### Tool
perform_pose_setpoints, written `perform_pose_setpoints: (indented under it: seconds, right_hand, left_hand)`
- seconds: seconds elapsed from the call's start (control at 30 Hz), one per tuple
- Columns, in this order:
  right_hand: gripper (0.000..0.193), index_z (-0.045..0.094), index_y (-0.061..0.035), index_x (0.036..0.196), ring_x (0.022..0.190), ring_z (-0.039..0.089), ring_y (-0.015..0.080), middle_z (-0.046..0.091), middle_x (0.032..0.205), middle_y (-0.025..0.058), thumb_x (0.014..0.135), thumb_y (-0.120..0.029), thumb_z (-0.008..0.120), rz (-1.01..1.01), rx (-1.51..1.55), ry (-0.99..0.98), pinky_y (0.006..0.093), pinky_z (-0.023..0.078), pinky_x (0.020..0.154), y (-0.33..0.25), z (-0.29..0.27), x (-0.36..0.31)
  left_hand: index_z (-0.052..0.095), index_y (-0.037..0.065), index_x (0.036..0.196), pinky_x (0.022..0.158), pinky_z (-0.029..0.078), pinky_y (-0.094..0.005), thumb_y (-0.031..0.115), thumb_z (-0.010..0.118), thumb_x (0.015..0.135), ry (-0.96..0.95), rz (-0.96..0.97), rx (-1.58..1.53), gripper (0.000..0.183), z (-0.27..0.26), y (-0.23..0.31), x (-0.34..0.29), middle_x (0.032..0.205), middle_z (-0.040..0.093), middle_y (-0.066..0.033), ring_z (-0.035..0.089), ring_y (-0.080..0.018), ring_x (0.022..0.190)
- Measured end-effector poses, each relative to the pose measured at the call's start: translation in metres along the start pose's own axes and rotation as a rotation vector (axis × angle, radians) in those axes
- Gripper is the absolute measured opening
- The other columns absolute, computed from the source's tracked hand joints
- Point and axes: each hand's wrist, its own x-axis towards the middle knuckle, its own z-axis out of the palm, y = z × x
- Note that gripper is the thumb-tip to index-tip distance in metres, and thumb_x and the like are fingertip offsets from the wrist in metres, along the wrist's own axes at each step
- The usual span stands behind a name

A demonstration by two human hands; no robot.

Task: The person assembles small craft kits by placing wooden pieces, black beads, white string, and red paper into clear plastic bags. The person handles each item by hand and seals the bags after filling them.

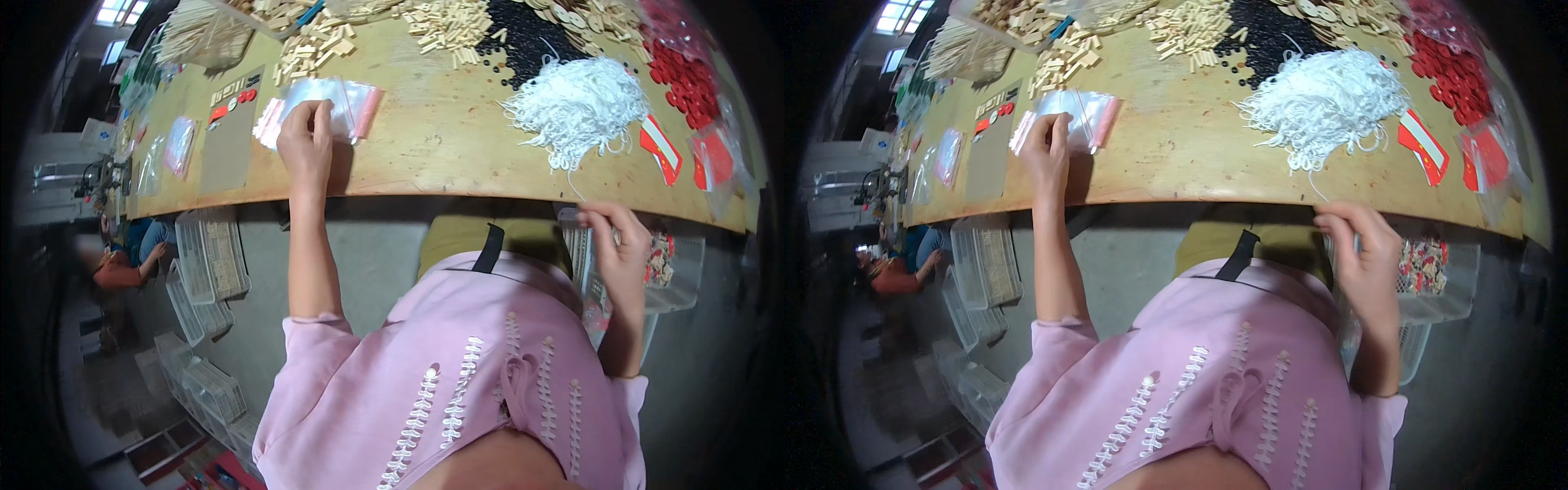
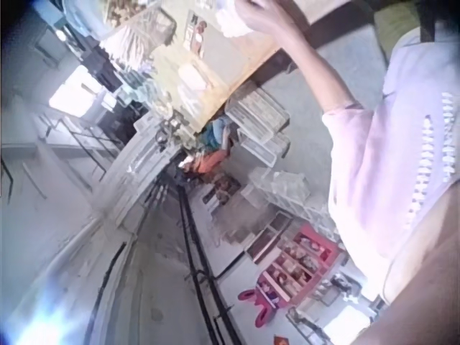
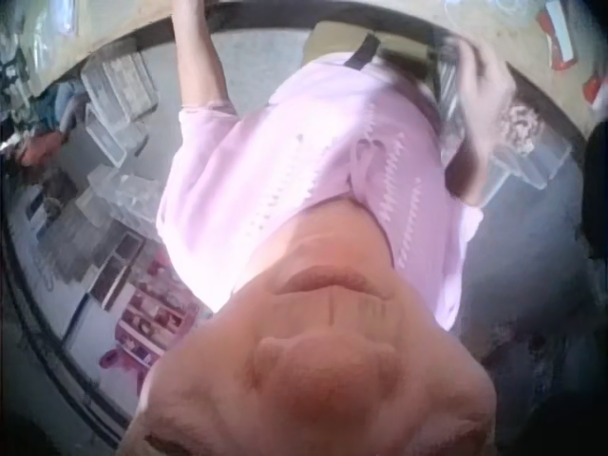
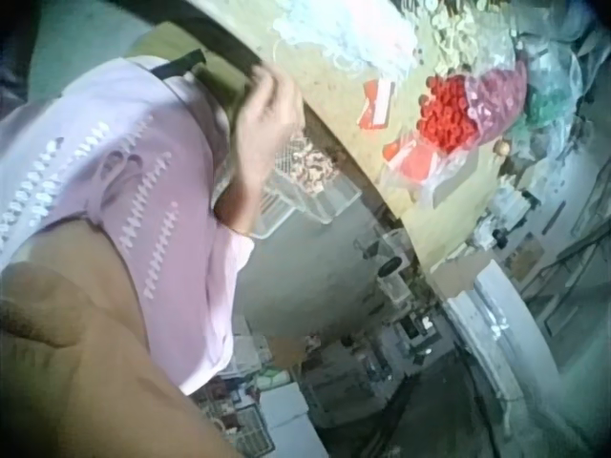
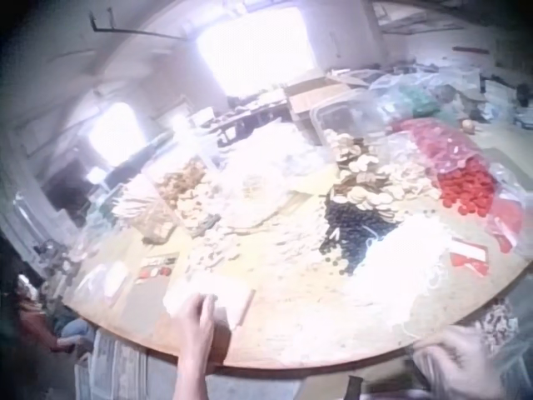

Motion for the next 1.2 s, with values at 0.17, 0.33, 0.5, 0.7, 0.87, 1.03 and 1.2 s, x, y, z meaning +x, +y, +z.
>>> perform_pose_setpoints:
  seconds: [0.17,0.33,0.5,0.7,0.87,1.03,1.2]
  right_hand:
    - [0.012,0.074,0.0015,0.104,0.073,0.068,0.0087,0.074,0.087,0.0049,0.099,-0.008,0.068,0.008,0.371,-0.207,0.0226,0.053,0.065,-0.028,0.044,0.021]
    - [0.015,0.072,0.0021,0.105,0.070,0.068,0.0073,0.075,0.089,0.0036,0.103,-0.011,0.064,0.227,0.571,-0.476,0.0207,0.051,0.059,-0.031,0.043,0.032]
    - [0.015,0.071,0.0004,0.097,0.063,0.067,0.0073,0.073,0.082,0.0033,0.103,-0.013,0.065,0.220,0.603,-0.478,0.0209,0.050,0.055,-0.024,0.039,0.019]
    - [0.019,0.069,-0.0005,0.091,0.055,0.062,0.0066,0.068,0.072,0.0030,0.102,-0.016,0.069,0.298,0.683,-0.310,0.0210,0.048,0.049,-0.024,0.044,0.016]
    - [0.021,0.069,0.0001,0.088,0.054,0.061,0.0061,0.067,0.069,0.0032,0.101,-0.016,0.071,0.310,0.597,-0.222,0.0218,0.048,0.047,-0.029,0.053,0.013]
    - [0.024,0.066,0.0000,0.083,0.053,0.060,0.0064,0.064,0.062,0.0022,0.099,-0.016,0.073,0.287,0.504,-0.283,0.0224,0.047,0.047,-0.027,0.054,0.006]
    - [0.030,0.065,-0.0026,0.080,0.052,0.059,0.0075,0.063,0.061,0.0019,0.101,-0.023,0.068,0.401,0.519,-0.316,0.0232,0.045,0.046,-0.027,0.050,0.010]
  left_hand:
    - [0.073,0.004,0.091,0.073,0.049,-0.0366,0.009,0.074,0.090,-0.329,0.511,-0.102,0.005,0.009,0.130,-0.059,0.081,0.067,-0.0078,0.061,-0.0259,0.075]
    - [0.071,0.009,0.087,0.071,0.047,-0.0398,0.017,0.077,0.088,-0.498,0.584,-0.195,0.010,0.023,0.152,-0.085,0.077,0.061,-0.0068,0.058,-0.0286,0.074]
    - [0.072,0.006,0.092,0.073,0.048,-0.0381,0.014,0.078,0.086,-0.545,0.510,-0.310,0.011,0.037,0.147,-0.092,0.081,0.064,-0.0073,0.060,-0.0274,0.077]
    - [0.071,0.003,0.098,0.067,0.053,-0.0279,0.007,0.082,0.080,-0.617,0.234,-0.586,0.021,0.036,0.166,-0.108,0.084,0.069,-0.0076,0.066,-0.0159,0.073]
    - [0.072,0.001,0.090,0.062,0.050,-0.0247,0.002,0.077,0.085,-0.510,0.296,-0.415,0.008,0.037,0.168,-0.119,0.074,0.067,-0.0051,0.063,-0.0103,0.065]
    - [0.069,0.006,0.086,0.055,0.051,-0.0341,0.003,0.072,0.085,-0.426,0.177,-0.284,0.004,0.041,0.168,-0.124,0.069,0.066,-0.0105,0.067,-0.0239,0.059]
    - [0.072,0.008,0.097,0.058,0.053,-0.0378,0.002,0.069,0.083,-0.363,0.358,-0.326,0.015,0.040,0.163,-0.119,0.078,0.069,-0.0107,0.069,-0.0278,0.065]
